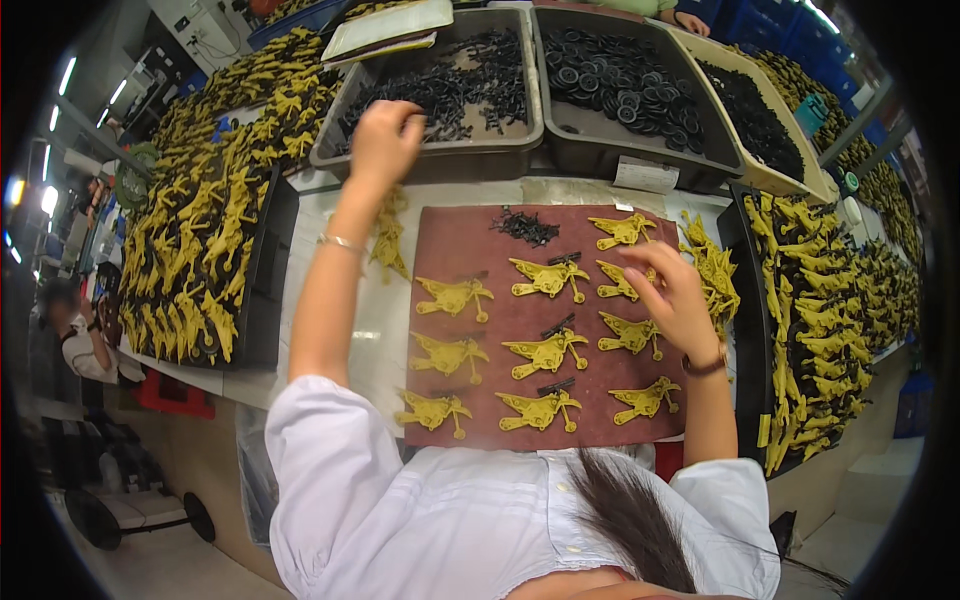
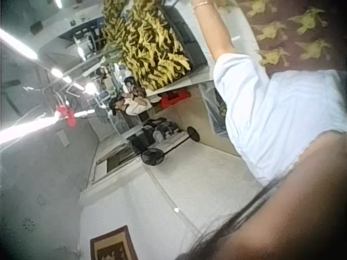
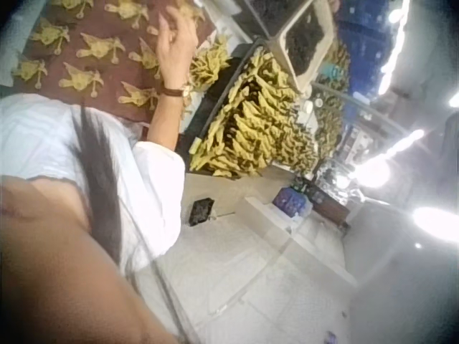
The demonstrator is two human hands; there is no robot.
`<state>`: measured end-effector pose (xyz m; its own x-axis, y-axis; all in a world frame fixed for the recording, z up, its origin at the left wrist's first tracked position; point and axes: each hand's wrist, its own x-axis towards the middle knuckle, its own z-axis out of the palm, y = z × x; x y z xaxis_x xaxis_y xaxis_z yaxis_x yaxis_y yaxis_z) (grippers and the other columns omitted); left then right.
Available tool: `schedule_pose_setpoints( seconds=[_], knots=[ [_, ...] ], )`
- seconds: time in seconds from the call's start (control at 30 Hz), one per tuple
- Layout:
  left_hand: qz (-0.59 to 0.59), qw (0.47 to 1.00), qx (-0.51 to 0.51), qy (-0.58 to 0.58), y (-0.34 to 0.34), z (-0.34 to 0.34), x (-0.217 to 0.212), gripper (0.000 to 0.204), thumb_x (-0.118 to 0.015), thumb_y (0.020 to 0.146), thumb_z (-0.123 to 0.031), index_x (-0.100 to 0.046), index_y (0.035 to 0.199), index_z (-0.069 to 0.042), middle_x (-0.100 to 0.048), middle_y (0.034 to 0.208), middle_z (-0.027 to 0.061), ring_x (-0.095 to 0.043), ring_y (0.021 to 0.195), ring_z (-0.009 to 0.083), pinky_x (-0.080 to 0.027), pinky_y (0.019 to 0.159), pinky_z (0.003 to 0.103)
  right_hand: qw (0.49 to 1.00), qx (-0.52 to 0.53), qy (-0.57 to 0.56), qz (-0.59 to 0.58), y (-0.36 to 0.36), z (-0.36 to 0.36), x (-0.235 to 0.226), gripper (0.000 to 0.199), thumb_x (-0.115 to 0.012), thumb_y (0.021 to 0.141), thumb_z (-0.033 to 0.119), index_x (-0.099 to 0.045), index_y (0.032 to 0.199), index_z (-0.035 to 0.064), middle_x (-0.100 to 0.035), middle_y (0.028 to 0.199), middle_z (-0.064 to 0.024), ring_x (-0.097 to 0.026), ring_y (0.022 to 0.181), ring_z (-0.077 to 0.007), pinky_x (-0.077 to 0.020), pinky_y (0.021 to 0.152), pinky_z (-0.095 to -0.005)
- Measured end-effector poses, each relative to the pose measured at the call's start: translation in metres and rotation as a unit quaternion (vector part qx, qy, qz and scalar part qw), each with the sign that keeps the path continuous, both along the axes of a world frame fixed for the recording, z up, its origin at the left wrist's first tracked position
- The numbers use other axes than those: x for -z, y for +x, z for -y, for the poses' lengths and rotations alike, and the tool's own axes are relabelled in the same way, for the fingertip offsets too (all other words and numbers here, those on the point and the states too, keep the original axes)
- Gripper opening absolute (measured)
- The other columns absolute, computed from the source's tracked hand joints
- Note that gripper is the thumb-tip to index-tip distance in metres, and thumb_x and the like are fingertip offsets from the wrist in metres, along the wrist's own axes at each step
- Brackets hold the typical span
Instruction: The person assembles yellow plastic stork figures by hand, attaching black plastic bases and rings to each figure.
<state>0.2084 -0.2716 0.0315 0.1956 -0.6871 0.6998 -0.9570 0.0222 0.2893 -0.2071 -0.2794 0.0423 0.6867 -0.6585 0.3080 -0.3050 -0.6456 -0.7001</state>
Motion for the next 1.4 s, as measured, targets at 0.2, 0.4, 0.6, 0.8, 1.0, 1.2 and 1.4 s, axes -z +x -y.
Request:
schedule_pose_setpoints(
  seconds=[0.2, 0.4, 0.6, 0.8, 1.0, 1.2, 1.4],
  knots=[
    [-0.022, 0.82, -0.239, 0.519, 0.126, 0.046, 0.023, 0.091, -0.083, 0.061, -0.053, -0.051, 0.135, -0.01, -0.051, 0.136, 0.0243, -0.051, 0.125, 0.0388, -0.043, 0.104, 0.043, 0.993, 0.107, 0.029, 0.032, -0.056, -0.037, -0.001, 0.021, -0.063, 0.087, 0.004, -0.066, 0.107, -0.0001, -0.063, 0.091, -0.0084, -0.058, 0.076, -0.0148, -0.0462, 0.063, -0.0261],
    [-0.062, 0.758, -0.309, 0.571, 0.094, 0.081, 0.021, 0.112, -0.082, 0.064, -0.044, -0.02, 0.153, -0.015, -0.03, 0.151, 0.0257, -0.035, 0.138, 0.0397, -0.036, 0.11, 0.048, 0.975, 0.208, 0.06, 0.056, -0.097, -0.05, 0.022, 0.019, -0.064, 0.087, 0.006, -0.066, 0.105, -0.0008, -0.065, 0.092, -0.0097, -0.059, 0.074, -0.0145, -0.0457, 0.063, -0.026],
    [-0.048, 0.753, -0.321, 0.572, 0.121, 0.097, 0.047, 0.09, -0.075, 0.076, -0.031, -0.025, 0.15, -0.021, -0.027, 0.151, 0.0173, -0.037, 0.136, 0.0405, -0.039, 0.108, 0.051, 0.967, 0.22, 0.124, 0.044, -0.118, -0.059, 0.042, 0.022, -0.061, 0.093, 0.01, -0.065, 0.112, -0.0014, -0.063, 0.101, -0.0071, -0.061, 0.088, -0.0123, -0.0483, 0.076, -0.0247],
    [0.003, 0.792, -0.195, 0.578, 0.114, 0.075, 0.033, 0.072, -0.074, 0.071, -0.024, -0.047, 0.137, -0.01, -0.053, 0.136, 0.0196, -0.05, 0.127, 0.0348, -0.043, 0.104, 0.042, 0.961, 0.234, 0.132, 0.073, -0.116, -0.057, 0.055, 0.02, -0.062, 0.091, 0.01, -0.066, 0.108, -0.0006, -0.065, 0.098, -0.007, -0.06, 0.083, -0.0123, -0.0465, 0.071, -0.0246],
    [0.039, 0.819, -0.165, 0.548, 0.132, 0.078, 0.045, 0.053, -0.073, 0.068, -0.017, -0.061, 0.119, -0.01, -0.061, 0.124, 0.02, -0.057, 0.118, 0.0346, -0.048, 0.097, 0.042, 0.963, 0.223, 0.131, 0.076, -0.108, -0.06, 0.056, 0.019, -0.063, 0.089, 0.01, -0.068, 0.105, 0.0011, -0.066, 0.097, -0.0073, -0.06, 0.08, -0.0132, -0.0449, 0.065, -0.0251],
    [0.047, 0.891, -0.12, 0.436, 0.119, 0.063, 0.02, 0.044, -0.083, 0.055, -0.013, -0.069, 0.096, -0.008, -0.069, 0.1, 0.0168, -0.066, 0.099, 0.0324, -0.053, 0.085, 0.038, 0.958, 0.24, 0.136, 0.083, -0.12, -0.062, 0.069, 0.02, -0.063, 0.09, 0.012, -0.068, 0.107, 0.0016, -0.067, 0.101, -0.0072, -0.061, 0.083, -0.0134, -0.0456, 0.068, -0.0248],
    [0.054, 0.931, -0.108, 0.344, 0.116, 0.048, -0.001, 0.047, -0.084, 0.058, -0.015, -0.069, 0.101, -0.007, -0.068, 0.104, 0.017, -0.066, 0.098, 0.0313, -0.052, 0.086, 0.037, 0.957, 0.24, 0.149, 0.066, -0.118, -0.065, 0.068, 0.02, -0.063, 0.09, 0.012, -0.068, 0.107, 0.0016, -0.067, 0.098, -0.0067, -0.06, 0.082, -0.0121, -0.0454, 0.067, -0.0248]
  ],
)
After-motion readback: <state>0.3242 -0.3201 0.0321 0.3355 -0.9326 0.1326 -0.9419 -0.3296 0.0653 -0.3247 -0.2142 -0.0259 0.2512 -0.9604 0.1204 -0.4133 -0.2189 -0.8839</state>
